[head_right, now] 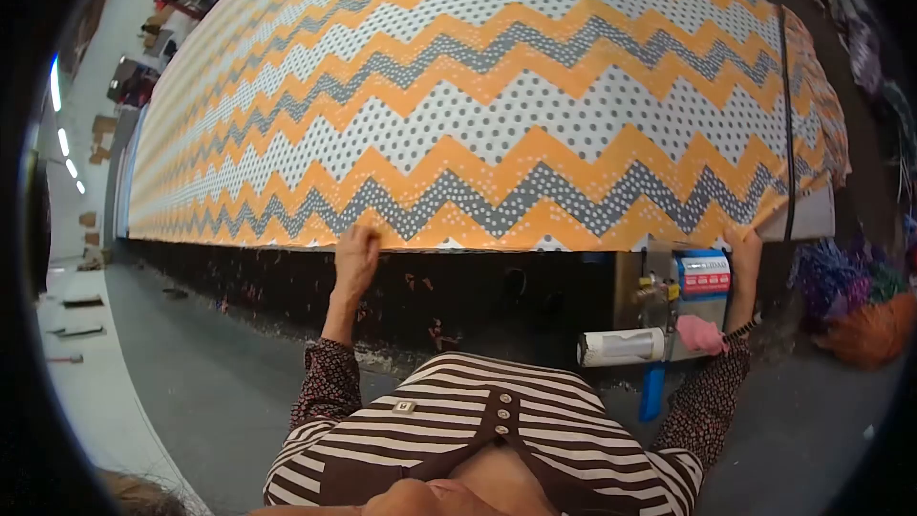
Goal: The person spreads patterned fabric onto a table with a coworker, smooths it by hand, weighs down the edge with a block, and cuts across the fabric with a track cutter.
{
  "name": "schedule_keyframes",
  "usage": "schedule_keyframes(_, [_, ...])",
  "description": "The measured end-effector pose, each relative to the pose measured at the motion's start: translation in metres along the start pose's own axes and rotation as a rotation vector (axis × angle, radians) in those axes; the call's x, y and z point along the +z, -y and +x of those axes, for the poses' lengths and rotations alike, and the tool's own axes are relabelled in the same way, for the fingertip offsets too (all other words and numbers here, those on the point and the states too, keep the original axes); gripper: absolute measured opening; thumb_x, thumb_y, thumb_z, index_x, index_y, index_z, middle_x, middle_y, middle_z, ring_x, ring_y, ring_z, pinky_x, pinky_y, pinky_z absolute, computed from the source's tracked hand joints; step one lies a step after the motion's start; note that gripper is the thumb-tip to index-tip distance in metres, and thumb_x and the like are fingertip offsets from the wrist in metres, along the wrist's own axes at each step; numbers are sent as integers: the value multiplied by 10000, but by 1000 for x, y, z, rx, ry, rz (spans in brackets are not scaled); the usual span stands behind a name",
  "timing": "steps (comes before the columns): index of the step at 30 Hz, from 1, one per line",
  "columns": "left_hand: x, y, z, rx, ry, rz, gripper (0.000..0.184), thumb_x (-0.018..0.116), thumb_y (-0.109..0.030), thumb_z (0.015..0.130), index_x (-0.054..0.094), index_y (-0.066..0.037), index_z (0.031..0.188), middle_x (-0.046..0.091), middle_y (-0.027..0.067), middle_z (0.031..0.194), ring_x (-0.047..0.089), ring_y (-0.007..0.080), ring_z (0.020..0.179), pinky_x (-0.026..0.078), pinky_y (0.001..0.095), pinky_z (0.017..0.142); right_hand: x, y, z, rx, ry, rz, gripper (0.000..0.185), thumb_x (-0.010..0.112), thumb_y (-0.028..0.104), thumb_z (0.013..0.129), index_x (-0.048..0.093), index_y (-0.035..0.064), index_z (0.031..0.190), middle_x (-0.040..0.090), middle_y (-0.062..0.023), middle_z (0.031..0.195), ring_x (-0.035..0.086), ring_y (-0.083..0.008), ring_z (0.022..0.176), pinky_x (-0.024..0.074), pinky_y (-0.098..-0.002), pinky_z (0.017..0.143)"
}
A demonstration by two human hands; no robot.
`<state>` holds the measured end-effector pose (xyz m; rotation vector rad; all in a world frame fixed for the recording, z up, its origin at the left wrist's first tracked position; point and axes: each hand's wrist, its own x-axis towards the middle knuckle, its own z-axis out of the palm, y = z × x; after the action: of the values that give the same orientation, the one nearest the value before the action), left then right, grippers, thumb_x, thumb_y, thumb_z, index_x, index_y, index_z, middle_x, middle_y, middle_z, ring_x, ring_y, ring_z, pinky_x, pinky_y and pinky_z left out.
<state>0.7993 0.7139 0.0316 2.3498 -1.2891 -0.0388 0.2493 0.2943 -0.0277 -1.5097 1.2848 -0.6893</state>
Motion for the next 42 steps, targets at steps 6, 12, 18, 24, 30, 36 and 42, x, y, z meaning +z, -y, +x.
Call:
schedule_keyframes(6, [-43,90,7,-189,-316,343,300,557,-256,847,579,-27,1041,583,168,1029,538,371,938,421,439,816,5,9,-3,49,-11,39,295,587,79,811,579,-45,1078,636,-54,971,585,-128,823,471,-269,734])
schedule_keyframes(12, [-47,115,-5,-554,238,699,439,470,-416,881,564,-87,1155,573,163,1142,521,358,1046,370,516,862,6,6,-6,38,-5,51,290,605,79,801,584,-34,1067,642,-56,943,595,-117,799,486,-267,693])
schedule_keyframes(18, [26,-20,100,182,3,-154,156,567,-12,772,642,-19,908,639,132,926,593,297,911,469,375,782,13,15,-5,112,-19,58,306,607,70,796,578,-46,1077,640,-66,990,598,-126,837,491,-276,726])
schedule_keyframes(24, [118,-222,118,1089,297,-362,203,644,-78,728,580,-82,921,531,106,1005,491,307,1011,407,408,870,26,44,-12,61,44,-182,340,587,135,762,593,-53,1045,641,-53,939,585,-104,816,477,-272,710])
schedule_keyframes(30, [141,-250,93,1127,379,-368,287,660,-205,755,576,-109,1012,503,94,1104,453,300,1089,376,420,916,27,27,-6,-41,-22,-209,334,597,152,751,605,-50,1016,656,-65,882,600,-124,797,483,-294,712])
schedule_keyframes(36, [131,-253,91,1163,405,-236,485,715,-341,693,555,-156,1112,458,93,1190,395,305,1169,330,446,975,36,32,-17,-26,-198,-126,221,655,184,771,594,-21,824,594,-71,616,576,-146,559,437,-309,500])
schedule_keyframes(42, [135,-252,90,1192,412,-221,599,756,-388,614,548,-158,1126,442,102,1212,380,328,1176,315,475,989,-6,39,-104,193,-197,4,134,605,183,834,598,50,846,551,2,591,500,-57,492,366,-209,418])
